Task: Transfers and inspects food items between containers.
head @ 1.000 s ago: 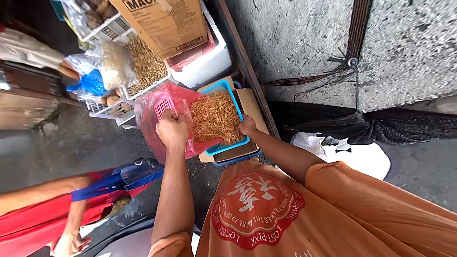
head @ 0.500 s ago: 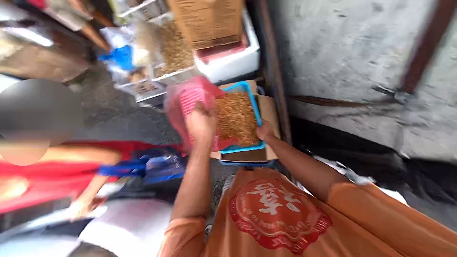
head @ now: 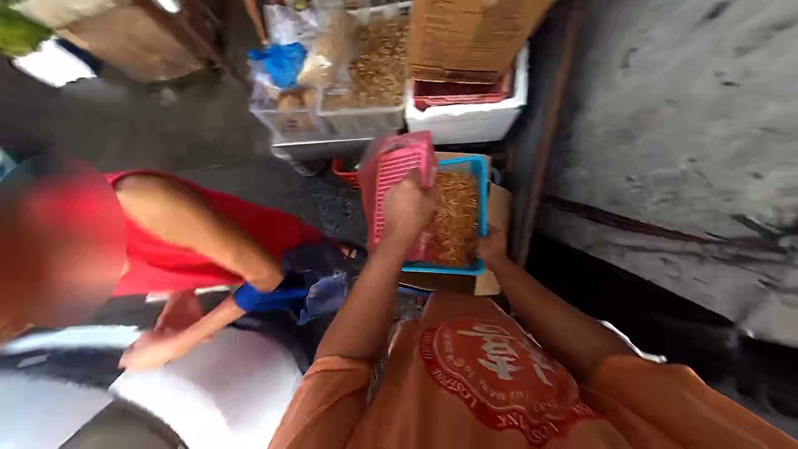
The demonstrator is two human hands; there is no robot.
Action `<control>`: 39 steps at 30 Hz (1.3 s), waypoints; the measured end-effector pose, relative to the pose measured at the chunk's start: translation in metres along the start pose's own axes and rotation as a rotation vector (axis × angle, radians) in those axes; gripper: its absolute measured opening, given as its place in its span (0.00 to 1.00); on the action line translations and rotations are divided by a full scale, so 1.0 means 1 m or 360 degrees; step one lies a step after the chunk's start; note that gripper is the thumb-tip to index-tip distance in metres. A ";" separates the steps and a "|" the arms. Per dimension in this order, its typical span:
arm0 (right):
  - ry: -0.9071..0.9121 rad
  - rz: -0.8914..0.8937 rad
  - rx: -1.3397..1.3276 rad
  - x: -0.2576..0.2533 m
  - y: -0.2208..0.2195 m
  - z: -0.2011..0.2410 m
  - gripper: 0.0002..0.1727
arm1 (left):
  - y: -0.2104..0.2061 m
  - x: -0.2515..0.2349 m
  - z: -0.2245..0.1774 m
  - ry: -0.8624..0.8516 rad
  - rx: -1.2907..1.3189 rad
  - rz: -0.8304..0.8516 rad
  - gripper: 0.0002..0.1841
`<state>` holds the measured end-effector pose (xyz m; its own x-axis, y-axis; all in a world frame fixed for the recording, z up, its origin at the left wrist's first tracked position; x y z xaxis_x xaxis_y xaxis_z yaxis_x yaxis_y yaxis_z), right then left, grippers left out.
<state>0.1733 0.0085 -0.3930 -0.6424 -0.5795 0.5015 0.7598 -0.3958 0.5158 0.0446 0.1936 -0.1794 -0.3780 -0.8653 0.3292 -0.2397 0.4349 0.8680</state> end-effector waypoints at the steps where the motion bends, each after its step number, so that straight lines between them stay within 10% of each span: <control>1: -0.0016 0.0013 -0.0005 -0.002 0.002 -0.003 0.22 | -0.001 0.000 -0.003 -0.0007 -0.0015 -0.0017 0.16; 29: -0.0108 0.0087 -0.0179 -0.020 -0.011 -0.043 0.27 | -0.017 -0.014 -0.031 0.0094 -0.0255 -0.0180 0.11; 39: -0.0065 0.0163 -0.0135 -0.025 -0.005 -0.043 0.27 | -0.034 -0.014 -0.011 -0.0348 -0.0151 -0.0203 0.15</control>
<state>0.1900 -0.0062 -0.4379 -0.5635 -0.5911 0.5771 0.8261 -0.3961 0.4009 0.0681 0.1881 -0.2088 -0.5366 -0.8328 0.1360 -0.2165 0.2917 0.9317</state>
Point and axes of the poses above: each hand's wrist, its own x-axis away from the middle knuckle, its own y-axis out of the back of the hand, z = x × y, the point moved 5 cm from there along -x, towards the middle knuckle, and after that the axes turned 10 degrees about y, right-handed, at the moved point
